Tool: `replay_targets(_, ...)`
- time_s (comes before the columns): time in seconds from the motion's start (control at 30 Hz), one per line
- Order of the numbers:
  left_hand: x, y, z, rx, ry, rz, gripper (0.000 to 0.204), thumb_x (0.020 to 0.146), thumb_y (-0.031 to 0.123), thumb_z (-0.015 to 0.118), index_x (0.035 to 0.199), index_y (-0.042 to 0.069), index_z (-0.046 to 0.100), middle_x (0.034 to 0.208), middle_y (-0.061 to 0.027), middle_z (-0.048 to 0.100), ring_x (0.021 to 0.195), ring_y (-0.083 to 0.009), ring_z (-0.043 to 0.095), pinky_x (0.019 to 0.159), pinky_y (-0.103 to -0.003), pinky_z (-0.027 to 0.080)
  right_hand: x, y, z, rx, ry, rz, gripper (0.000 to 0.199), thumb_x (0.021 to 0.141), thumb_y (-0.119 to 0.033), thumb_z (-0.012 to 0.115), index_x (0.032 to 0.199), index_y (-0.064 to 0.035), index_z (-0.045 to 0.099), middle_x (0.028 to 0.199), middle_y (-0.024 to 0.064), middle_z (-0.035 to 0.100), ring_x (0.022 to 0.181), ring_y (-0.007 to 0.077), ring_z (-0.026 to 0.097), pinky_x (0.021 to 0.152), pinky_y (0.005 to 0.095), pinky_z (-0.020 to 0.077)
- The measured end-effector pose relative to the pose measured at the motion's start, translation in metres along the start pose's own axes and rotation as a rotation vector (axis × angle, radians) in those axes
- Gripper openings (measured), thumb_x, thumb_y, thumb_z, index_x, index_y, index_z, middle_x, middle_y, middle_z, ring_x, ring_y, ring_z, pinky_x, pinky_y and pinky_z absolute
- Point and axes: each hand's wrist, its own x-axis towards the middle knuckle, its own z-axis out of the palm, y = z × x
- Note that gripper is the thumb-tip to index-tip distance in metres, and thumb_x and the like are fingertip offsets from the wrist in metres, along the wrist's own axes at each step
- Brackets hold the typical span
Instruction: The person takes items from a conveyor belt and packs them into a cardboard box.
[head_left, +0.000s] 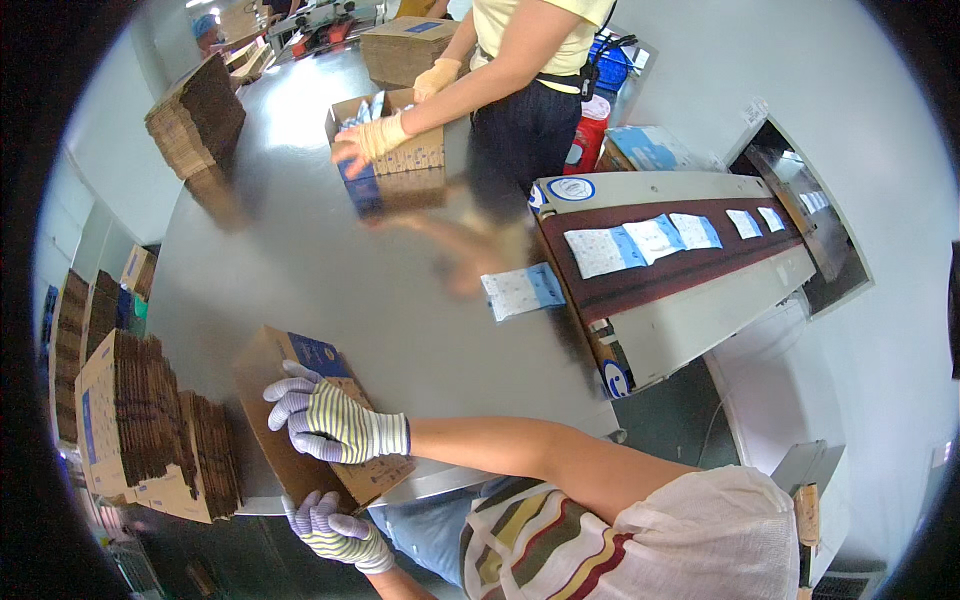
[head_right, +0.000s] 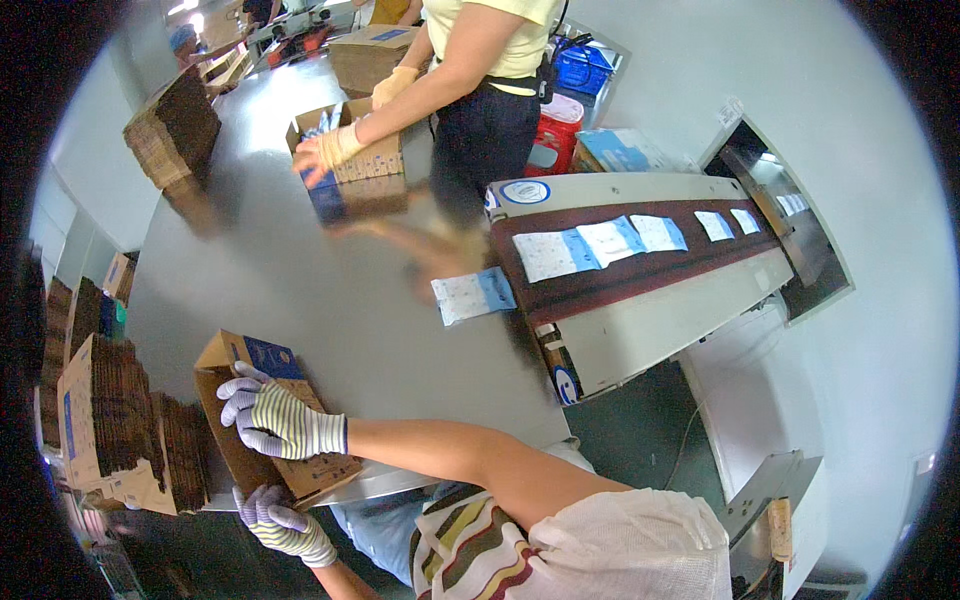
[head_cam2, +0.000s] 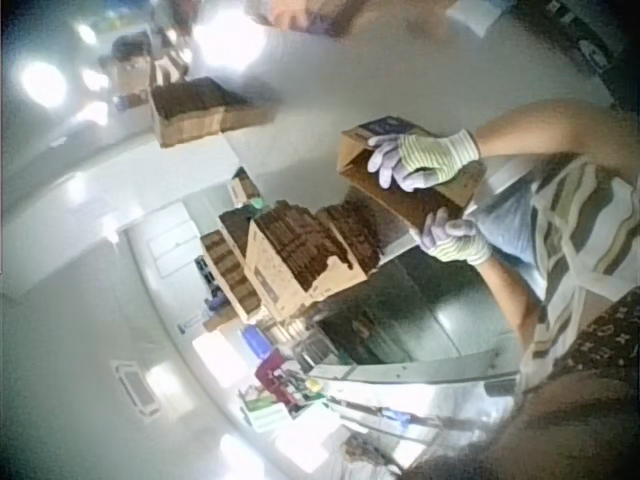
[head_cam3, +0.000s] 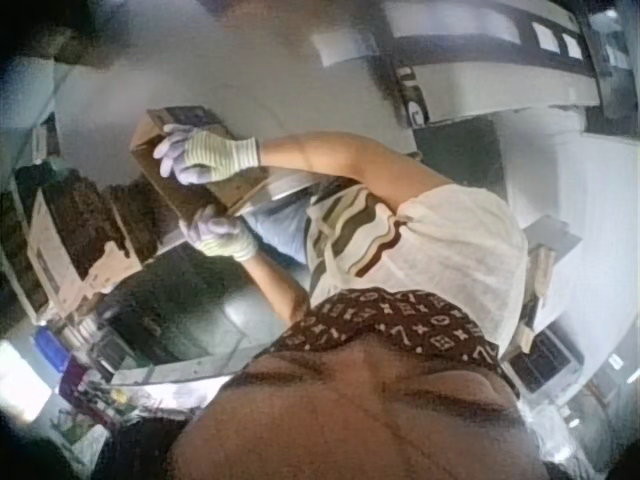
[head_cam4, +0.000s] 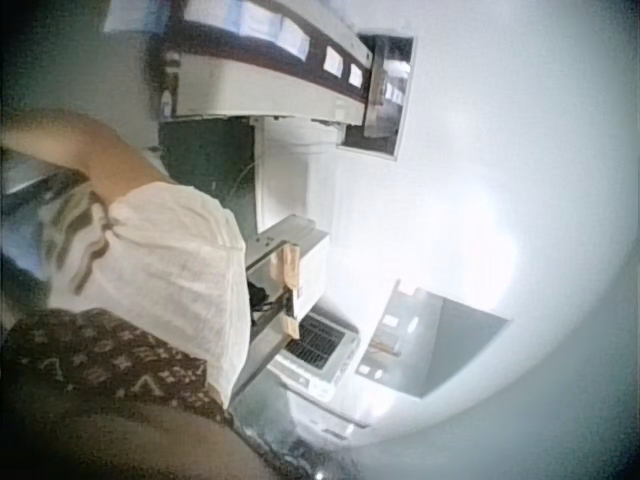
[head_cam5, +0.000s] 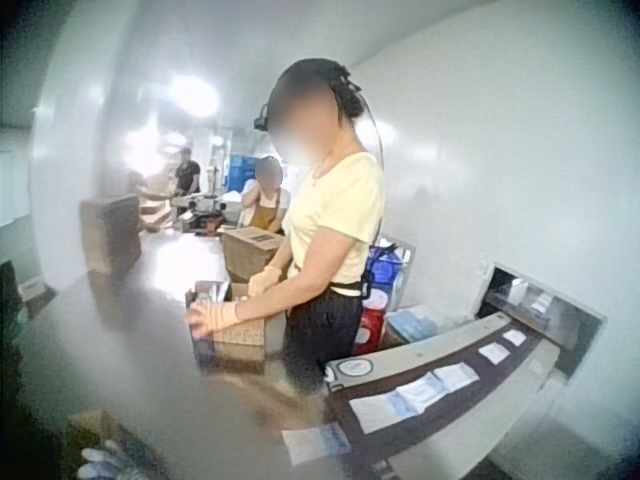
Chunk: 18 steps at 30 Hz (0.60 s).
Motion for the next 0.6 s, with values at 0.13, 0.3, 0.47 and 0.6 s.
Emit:
replay_targets(0.13, -0.002, 0.000, 0.002, 0.003, 0.016, -0.034, 0.031, 0.096, 0.022, 0.029, 0.079, 0.007, 0.051, 0.080, -0.0092, 0.051, 0.082, -0.0260, 0.053, 0.102, -0.055, 0.038, 0.005, -0.003, -0.003, -0.015, -0.023, -0.066, 0.009, 0.077, -0.011, 0.054, 0.068, -0.0148, 0.056, 0.098, -0.0010, 0.060, 0.116, 0.0227, 0.048, 0.114, 0.0470, 0.0185)
replay_targets(0.3, -0.004, -0.003, -0.001, -0.014, -0.039, -0.034, 0.038, 0.097, 0.026, 0.029, 0.080, 0.002, 0.053, 0.086, -0.0140, 0.054, 0.086, -0.0310, 0.054, 0.100, -0.055, 0.038, -0.002, 0.007, 0.003, 0.116, -0.037, 0.060, 0.008, 0.073, -0.013, 0.055, 0.066, -0.0150, 0.056, 0.098, -0.0019, 0.060, 0.114, 0.0192, 0.049, 0.114, 0.0451, 0.0180)
replay_targets(0.47, 0.001, 0.001, -0.002, -0.016, -0.015, -0.027, 0.032, 0.094, 0.022, 0.031, 0.077, 0.007, 0.053, 0.081, -0.0102, 0.053, 0.082, -0.0269, 0.054, 0.101, -0.055, 0.038, 0.003, 0.000, -0.001, -0.071, -0.054, -0.041, 0.010, 0.074, -0.013, 0.054, 0.064, -0.0151, 0.056, 0.097, -0.0025, 0.060, 0.108, 0.0186, 0.050, 0.115, 0.0434, 0.0179)
replay_targets(0.6, 0.001, 0.000, -0.001, 0.027, -0.011, -0.011, 0.031, 0.094, 0.024, 0.030, 0.082, 0.007, 0.053, 0.083, -0.0108, 0.053, 0.081, -0.0284, 0.055, 0.100, -0.055, 0.039, -0.002, 0.004, 0.002, 0.680, -0.042, 0.359, 0.008, 0.077, -0.014, 0.051, 0.071, -0.0132, 0.058, 0.093, -0.0025, 0.057, 0.103, 0.0150, 0.049, 0.115, 0.0406, 0.0173)
